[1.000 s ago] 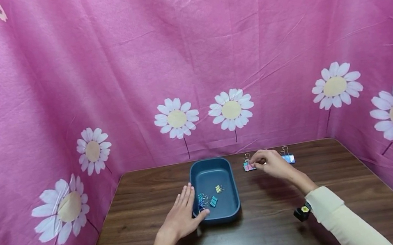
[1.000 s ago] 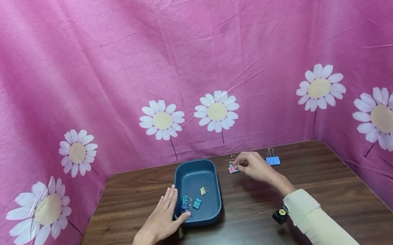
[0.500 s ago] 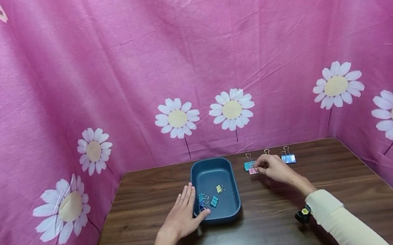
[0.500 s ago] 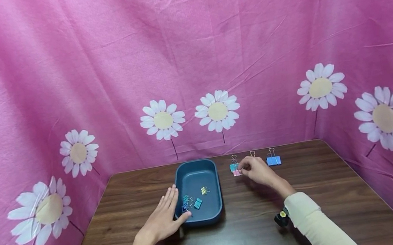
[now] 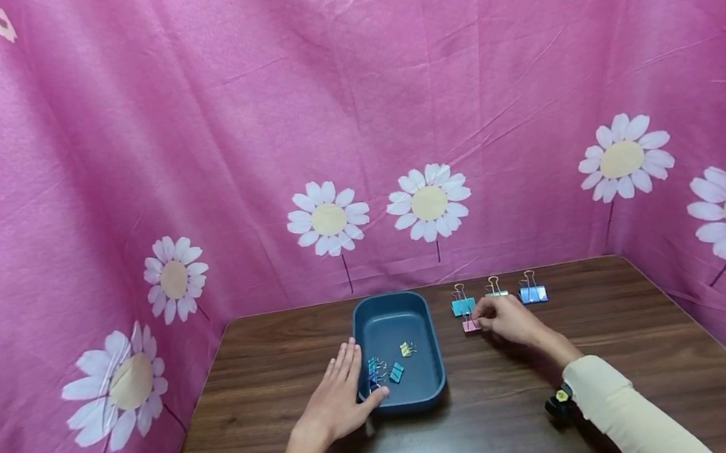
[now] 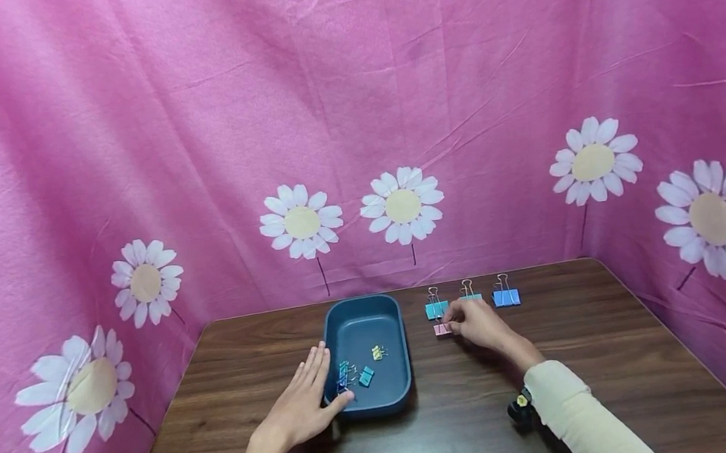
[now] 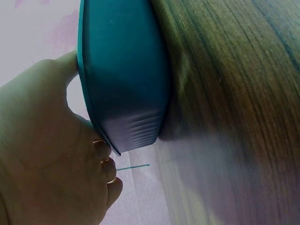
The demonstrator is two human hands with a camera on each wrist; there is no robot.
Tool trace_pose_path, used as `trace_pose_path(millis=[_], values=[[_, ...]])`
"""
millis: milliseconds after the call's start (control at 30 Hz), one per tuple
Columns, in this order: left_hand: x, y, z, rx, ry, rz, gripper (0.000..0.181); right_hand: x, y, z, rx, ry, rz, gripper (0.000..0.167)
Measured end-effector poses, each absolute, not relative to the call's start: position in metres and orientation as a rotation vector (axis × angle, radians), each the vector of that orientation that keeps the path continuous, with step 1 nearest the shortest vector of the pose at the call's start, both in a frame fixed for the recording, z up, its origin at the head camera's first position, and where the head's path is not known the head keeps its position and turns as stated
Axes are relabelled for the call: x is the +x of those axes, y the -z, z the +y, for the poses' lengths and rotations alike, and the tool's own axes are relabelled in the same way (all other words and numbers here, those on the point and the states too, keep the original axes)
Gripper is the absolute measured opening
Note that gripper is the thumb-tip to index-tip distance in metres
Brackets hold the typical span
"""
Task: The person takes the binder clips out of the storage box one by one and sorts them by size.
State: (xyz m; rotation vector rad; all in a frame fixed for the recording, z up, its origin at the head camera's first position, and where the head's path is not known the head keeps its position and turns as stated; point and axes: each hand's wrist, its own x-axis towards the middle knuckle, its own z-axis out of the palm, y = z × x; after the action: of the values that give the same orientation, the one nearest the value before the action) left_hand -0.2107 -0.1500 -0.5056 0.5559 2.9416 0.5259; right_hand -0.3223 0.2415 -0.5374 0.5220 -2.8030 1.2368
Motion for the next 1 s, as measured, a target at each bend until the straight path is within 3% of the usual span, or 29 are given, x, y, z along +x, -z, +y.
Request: trace_pose_path(millis=[1000], values=[[-0.211, 0.505, -0.150, 0.549, -0.524, 2.942, 0.095, -0.326, 0.558, 0.241, 0.515, -0.981, -2.781, 0.011]])
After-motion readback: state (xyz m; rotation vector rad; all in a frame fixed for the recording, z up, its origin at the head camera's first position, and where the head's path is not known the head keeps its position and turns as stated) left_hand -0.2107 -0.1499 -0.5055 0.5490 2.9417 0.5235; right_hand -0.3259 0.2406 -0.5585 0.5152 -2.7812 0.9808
